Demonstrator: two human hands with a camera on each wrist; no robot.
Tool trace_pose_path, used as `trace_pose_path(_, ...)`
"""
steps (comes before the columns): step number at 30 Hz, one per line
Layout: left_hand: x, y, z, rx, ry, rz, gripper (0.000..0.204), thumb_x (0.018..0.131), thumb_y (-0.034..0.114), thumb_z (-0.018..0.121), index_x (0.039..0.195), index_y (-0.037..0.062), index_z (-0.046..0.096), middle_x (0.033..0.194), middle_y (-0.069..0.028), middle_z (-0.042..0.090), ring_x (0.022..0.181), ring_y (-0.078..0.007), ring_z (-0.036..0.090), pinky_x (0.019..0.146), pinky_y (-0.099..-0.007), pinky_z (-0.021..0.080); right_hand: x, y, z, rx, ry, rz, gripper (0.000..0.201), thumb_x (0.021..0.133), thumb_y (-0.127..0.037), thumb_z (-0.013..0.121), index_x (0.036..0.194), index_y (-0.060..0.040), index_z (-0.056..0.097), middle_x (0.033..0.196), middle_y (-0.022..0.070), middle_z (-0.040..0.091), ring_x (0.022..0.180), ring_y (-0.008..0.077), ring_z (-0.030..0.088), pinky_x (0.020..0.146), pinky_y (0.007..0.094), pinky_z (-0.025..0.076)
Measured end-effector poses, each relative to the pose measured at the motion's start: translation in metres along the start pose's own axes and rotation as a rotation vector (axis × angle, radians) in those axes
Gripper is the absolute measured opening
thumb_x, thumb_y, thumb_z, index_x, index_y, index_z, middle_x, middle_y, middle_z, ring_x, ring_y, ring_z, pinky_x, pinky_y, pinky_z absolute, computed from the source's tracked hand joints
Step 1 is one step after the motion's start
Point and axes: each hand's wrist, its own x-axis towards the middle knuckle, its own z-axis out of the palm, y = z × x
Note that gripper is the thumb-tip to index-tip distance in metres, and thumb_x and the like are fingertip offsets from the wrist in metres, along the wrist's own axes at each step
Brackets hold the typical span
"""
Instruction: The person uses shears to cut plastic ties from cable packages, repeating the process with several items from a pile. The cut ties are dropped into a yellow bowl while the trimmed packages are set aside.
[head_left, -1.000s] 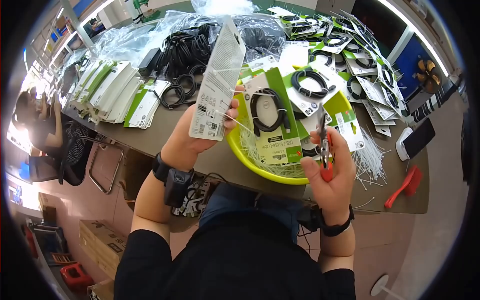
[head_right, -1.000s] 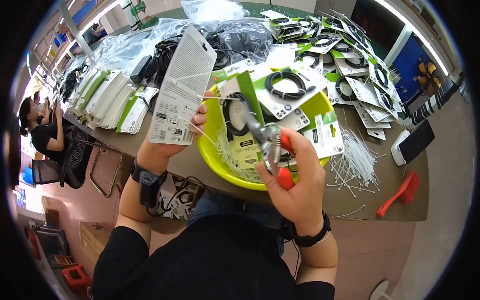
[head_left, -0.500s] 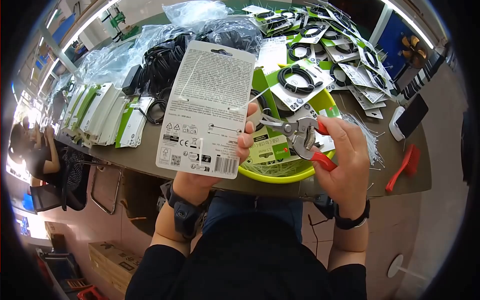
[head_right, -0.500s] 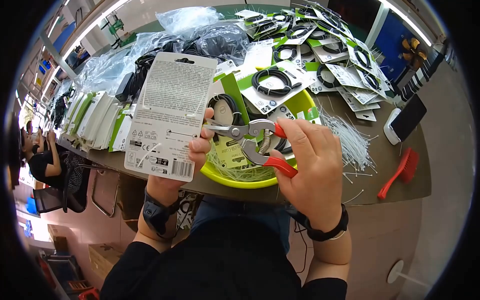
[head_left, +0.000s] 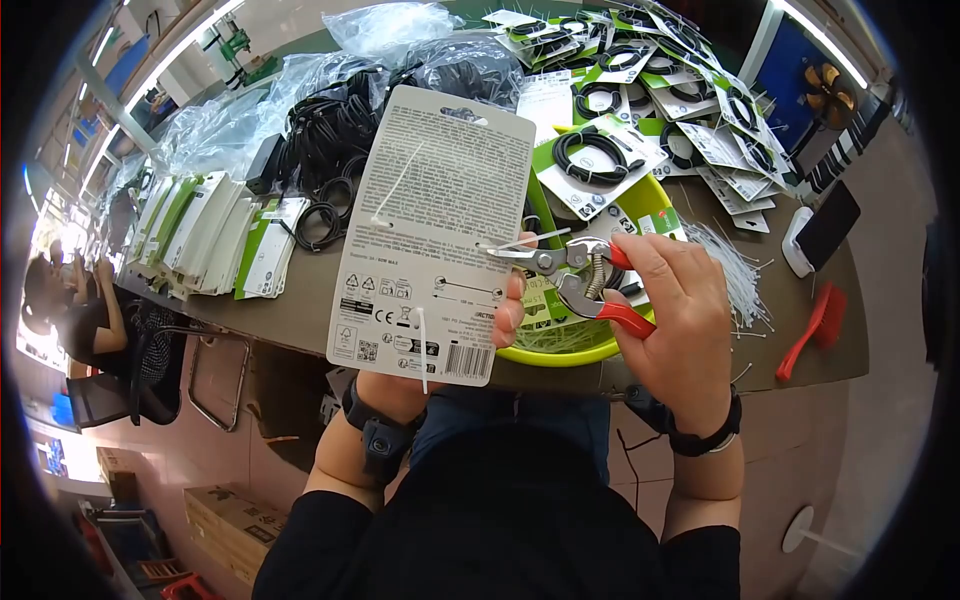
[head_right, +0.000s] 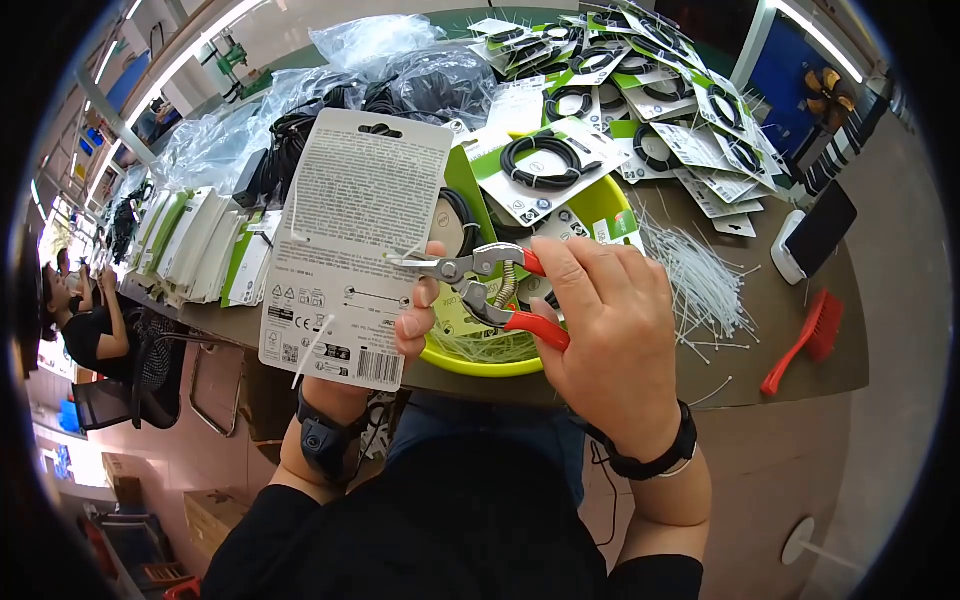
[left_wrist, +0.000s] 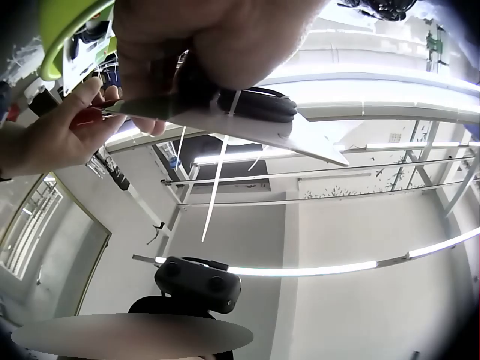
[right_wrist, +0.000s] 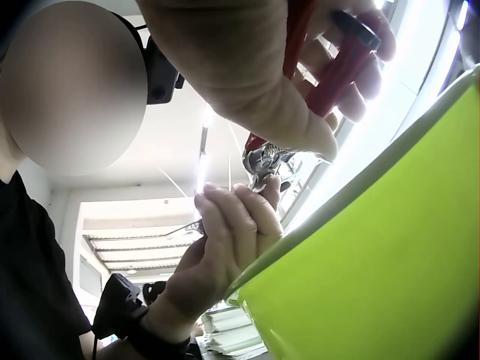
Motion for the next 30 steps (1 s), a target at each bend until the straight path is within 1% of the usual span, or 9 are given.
trace_pose_path(4, 0.000, -0.001, 0.004, -0.007, 0.010, -0.008, 0.083, 0.089, 0.059, 0.036, 0.135, -0.0089, 0.027, 0.102, -0.0206, 0.052, 0.085, -0.0262, 0.056, 0.070, -0.0331, 0.052, -0.001, 0.000, -0.002, -0.047, -0.041, -0.007, 0.048, 0.067, -0.008, 0.071, 0.113, -0.0063, 0.058, 0.103, 0.0125, 0.058, 0.091, 0.0318, 0.055, 0.079, 0.0409, 0.044)
trace_pose_path(8, 0.001, -0.005, 0.007, -0.006, 0.105, 0.028, 0.080, 0.090, 0.056, 0.037, 0.136, -0.0083, 0.027, 0.103, -0.0206, 0.053, 0.082, -0.0261, 0.058, 0.067, -0.0326, 0.052, -0.006, 0.008, -0.002, 0.115, -0.206, 0.124, 0.049, 0.066, -0.005, 0.070, 0.114, -0.0064, 0.058, 0.105, 0.0129, 0.058, 0.090, 0.0321, 0.057, 0.076, 0.0406, 0.046)
trace_pose_path(11, 0.004, -0.006, 0.010, -0.037, 0.077, -0.003, 0.079, 0.090, 0.055, 0.039, 0.136, -0.0077, 0.026, 0.106, -0.0214, 0.053, 0.084, -0.0277, 0.059, 0.069, -0.0336, 0.054, -0.002, 0.015, -0.005, 0.234, 0.009, 0.142, 0.050, 0.065, -0.002, 0.069, 0.113, -0.0065, 0.058, 0.105, 0.0130, 0.058, 0.089, 0.0325, 0.058, 0.073, 0.0399, 0.048)
trace_pose_path(12, 0.004, -0.006, 0.011, -0.052, 0.065, -0.015, 0.078, 0.090, 0.054, 0.040, 0.136, -0.0073, 0.026, 0.107, -0.0218, 0.053, 0.085, -0.0285, 0.060, 0.070, -0.0341, 0.054, 0.000, 0.014, -0.006, 0.240, 0.009, 0.137, 0.050, 0.065, -0.002, 0.069, 0.113, -0.0065, 0.058, 0.105, 0.0130, 0.058, 0.089, 0.0325, 0.058, 0.073, 0.0399, 0.048)
trace_pose_path(15, 0.005, -0.007, 0.007, -0.026, 0.003, -0.042, 0.075, 0.091, 0.051, 0.042, 0.136, -0.0068, 0.026, 0.111, -0.0241, 0.051, 0.091, -0.0312, 0.060, 0.075, -0.0364, 0.055, 0.010, 0.006, -0.015, 0.048, 0.098, 0.002, 0.051, 0.064, 0.000, 0.067, 0.113, -0.0060, 0.058, 0.103, 0.0123, 0.059, 0.090, 0.0313, 0.057, 0.077, 0.0390, 0.047)
trace_pose_path(20, 0.004, -0.014, -0.003, 0.013, -0.064, -0.053, 0.069, 0.092, 0.047, 0.043, 0.135, -0.0060, 0.029, 0.117, -0.0286, 0.050, 0.099, -0.0360, 0.059, 0.082, -0.0414, 0.054, 0.018, -0.004, -0.014, 0.025, 0.024, -0.034, 0.051, 0.064, -0.001, 0.068, 0.113, -0.0053, 0.058, 0.102, 0.0117, 0.059, 0.091, 0.0303, 0.056, 0.079, 0.0388, 0.045)
trace_pose_path(25, 0.007, -0.019, 0.005, 0.059, -0.040, -0.029, 0.065, 0.093, 0.044, 0.042, 0.133, -0.0056, 0.032, 0.116, -0.0305, 0.050, 0.095, -0.0368, 0.061, 0.080, -0.0426, 0.055, 0.023, -0.006, -0.008, 0.058, 0.040, -0.061, 0.050, 0.064, -0.002, 0.068, 0.113, -0.0050, 0.058, 0.100, 0.0113, 0.058, 0.090, 0.0296, 0.054, 0.079, 0.0387, 0.043)
trace_pose_path(28, 0.012, -0.025, 0.029, 0.229, 0.408, -0.011, 0.078, 0.088, 0.063, 0.029, 0.132, -0.0006, 0.037, 0.102, -0.0245, 0.057, 0.063, -0.0315, 0.058, 0.049, -0.0362, 0.050, 0.025, -0.009, -0.007, 0.081, 0.040, -0.068, 0.050, 0.065, -0.003, 0.068, 0.113, -0.0051, 0.058, 0.100, 0.0112, 0.058, 0.088, 0.0297, 0.054, 0.078, 0.0388, 0.043)
trace_pose_path(30, 0.013, -0.026, 0.027, 0.220, 0.394, -0.008, 0.078, 0.088, 0.063, 0.029, 0.132, -0.0009, 0.038, 0.103, -0.0244, 0.057, 0.062, -0.0315, 0.057, 0.049, -0.0362, 0.050, 0.026, -0.011, -0.008, 0.069, 0.032, -0.077, 0.049, 0.065, -0.003, 0.068, 0.112, -0.0050, 0.058, 0.099, 0.0111, 0.059, 0.088, 0.0295, 0.054, 0.078, 0.0387, 0.043)
